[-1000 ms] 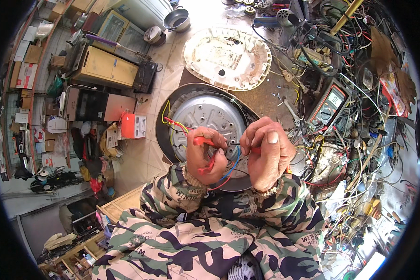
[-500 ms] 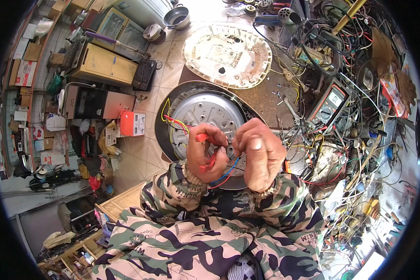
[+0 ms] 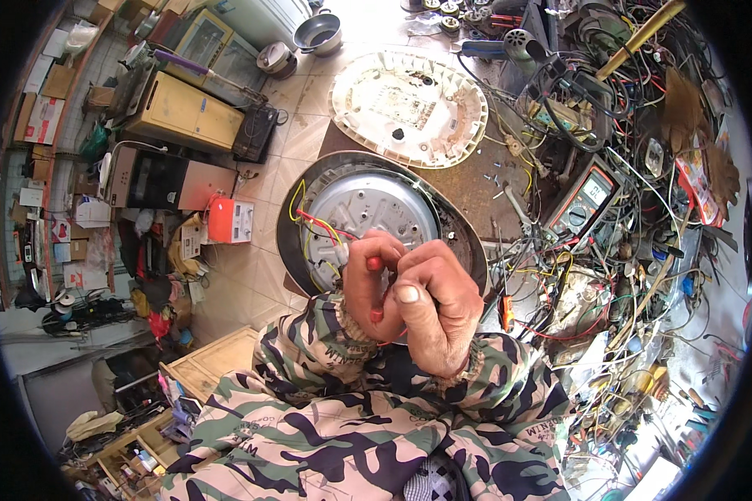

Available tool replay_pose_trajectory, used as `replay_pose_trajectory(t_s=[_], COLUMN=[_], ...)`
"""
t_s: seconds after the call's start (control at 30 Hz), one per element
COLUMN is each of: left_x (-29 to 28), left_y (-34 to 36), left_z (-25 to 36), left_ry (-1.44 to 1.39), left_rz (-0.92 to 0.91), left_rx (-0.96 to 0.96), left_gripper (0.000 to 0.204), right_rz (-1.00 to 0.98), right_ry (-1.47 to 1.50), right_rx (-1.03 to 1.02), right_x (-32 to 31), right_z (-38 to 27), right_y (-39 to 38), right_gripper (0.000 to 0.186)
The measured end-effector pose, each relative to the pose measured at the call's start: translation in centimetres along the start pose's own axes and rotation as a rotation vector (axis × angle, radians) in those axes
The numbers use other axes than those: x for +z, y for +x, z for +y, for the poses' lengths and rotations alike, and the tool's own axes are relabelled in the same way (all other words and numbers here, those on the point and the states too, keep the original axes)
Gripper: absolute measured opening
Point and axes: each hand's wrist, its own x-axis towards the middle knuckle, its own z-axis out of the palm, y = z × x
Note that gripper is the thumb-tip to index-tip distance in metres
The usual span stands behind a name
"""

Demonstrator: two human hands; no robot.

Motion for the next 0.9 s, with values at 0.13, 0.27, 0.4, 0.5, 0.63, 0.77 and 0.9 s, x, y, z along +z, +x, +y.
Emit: replay_pose_trajectory(t_s=[0.13, 0.27, 0.4, 0.5, 0.63, 0.77, 0.9], left_x=[0.2, 0.2, 0.9, 0.8, 1.0, 1.1, 1.1], left_y=[0.2, -0.2, -0.1, -0.1, 0.3, 0.5, 0.6], left_z=[-0.7, -1.5, -1.4, -1.4, -1.9, -1.2, -1.4], left_ry=[-0.024, -0.092, -0.234, -0.209, -0.208, -0.228, -0.22], left_rz=[0.006, 0.029, 0.117, 0.097, 0.043, -0.005, -0.043], left_rx=[0.053, 0.055, -0.002, 0.027, 0.09, 0.02, 0.015], left_gripper=[0.031, 0.033, 0.035, 0.042, 0.062, 0.065, 0.06], right_rz=[0.043, 0.04, 0.057, 0.066, 0.011, 0.042, 0.097], right_ry=[0.035, 0.014, -0.01, -0.002, 0.076, 0.101, 0.147], right_rx=[-0.04, -0.105, -0.11, -0.153, -0.179, -0.206, -0.231], right_x=[0.7, 1.2, 1.3, 1.4, 0.6, 0.6, 0.9], right_z=[0.3, 1.2, 1.4, 1.9, 2.3, 2.7, 3.4], right_y=[0.3, 0.0, -0.3, -1.3, -2.0, -1.9, -2.1], right_gripper=[0.033, 0.033, 0.036, 0.035, 0.031, 0.029, 0.03])
